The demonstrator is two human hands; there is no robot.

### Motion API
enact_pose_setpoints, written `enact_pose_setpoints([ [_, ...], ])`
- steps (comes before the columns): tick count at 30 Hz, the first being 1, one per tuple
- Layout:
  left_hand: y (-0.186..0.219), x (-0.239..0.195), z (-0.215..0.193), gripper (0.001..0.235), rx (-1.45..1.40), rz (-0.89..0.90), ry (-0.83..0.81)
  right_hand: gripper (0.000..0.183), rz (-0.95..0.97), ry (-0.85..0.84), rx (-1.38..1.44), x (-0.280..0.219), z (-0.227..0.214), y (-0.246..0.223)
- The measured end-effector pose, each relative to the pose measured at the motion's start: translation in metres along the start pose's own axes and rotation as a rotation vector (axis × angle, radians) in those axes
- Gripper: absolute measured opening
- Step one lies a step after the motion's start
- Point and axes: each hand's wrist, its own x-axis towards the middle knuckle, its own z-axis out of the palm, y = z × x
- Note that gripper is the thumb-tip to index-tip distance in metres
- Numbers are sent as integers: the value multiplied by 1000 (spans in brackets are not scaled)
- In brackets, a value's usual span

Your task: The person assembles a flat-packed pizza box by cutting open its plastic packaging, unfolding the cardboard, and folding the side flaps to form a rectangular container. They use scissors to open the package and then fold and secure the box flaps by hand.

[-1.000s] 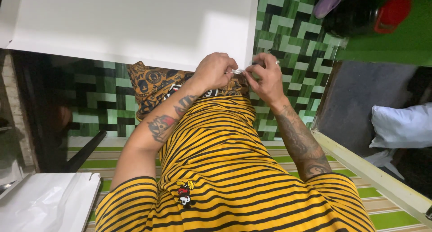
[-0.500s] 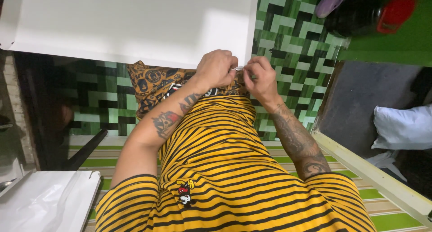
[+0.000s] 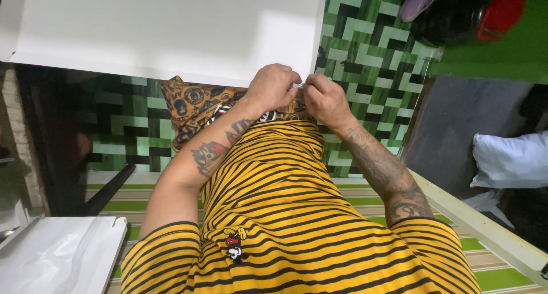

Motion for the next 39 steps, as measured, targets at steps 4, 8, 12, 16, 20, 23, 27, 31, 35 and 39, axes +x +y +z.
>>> enact_pose_setpoints([
  [4, -1, -1, 5, 16, 12, 20, 1, 17, -27, -43, -59, 0, 6, 2],
  [8, -3, -2, 13, 13, 32, -17, 4, 21, -6, -102, -179, 13, 5, -8],
  [12, -14, -2, 18, 13, -15, -34, -4, 24, -2, -173, -80, 5, 15, 2],
  [16, -19, -1, 23, 13, -40, -71, -29, 21, 15, -220, -78, 12, 12, 0],
  [20, -13, -1, 19, 18, -91, -150, -24, 20, 46, -209, -49, 20, 11, -1],
  [23, -7, -1, 11, 18, -107, -146, 3, 17, 175, -171, 6, 7, 21, 5],
  [27, -10, -3, 11, 18, -149, -130, 46, 13, 270, -155, 88, 13, 8, 2],
  [31, 0, -6, 8, 16, -120, -133, 22, 14, 378, -117, 272, 12, 1, -1],
  [35, 7, -5, 0, 18, -95, -148, 7, 9, 474, -91, 466, 21, -15, 1],
  [39, 4, -3, 2, 15, -85, -135, 15, 7, 483, -110, 511, 26, -18, -3],
])
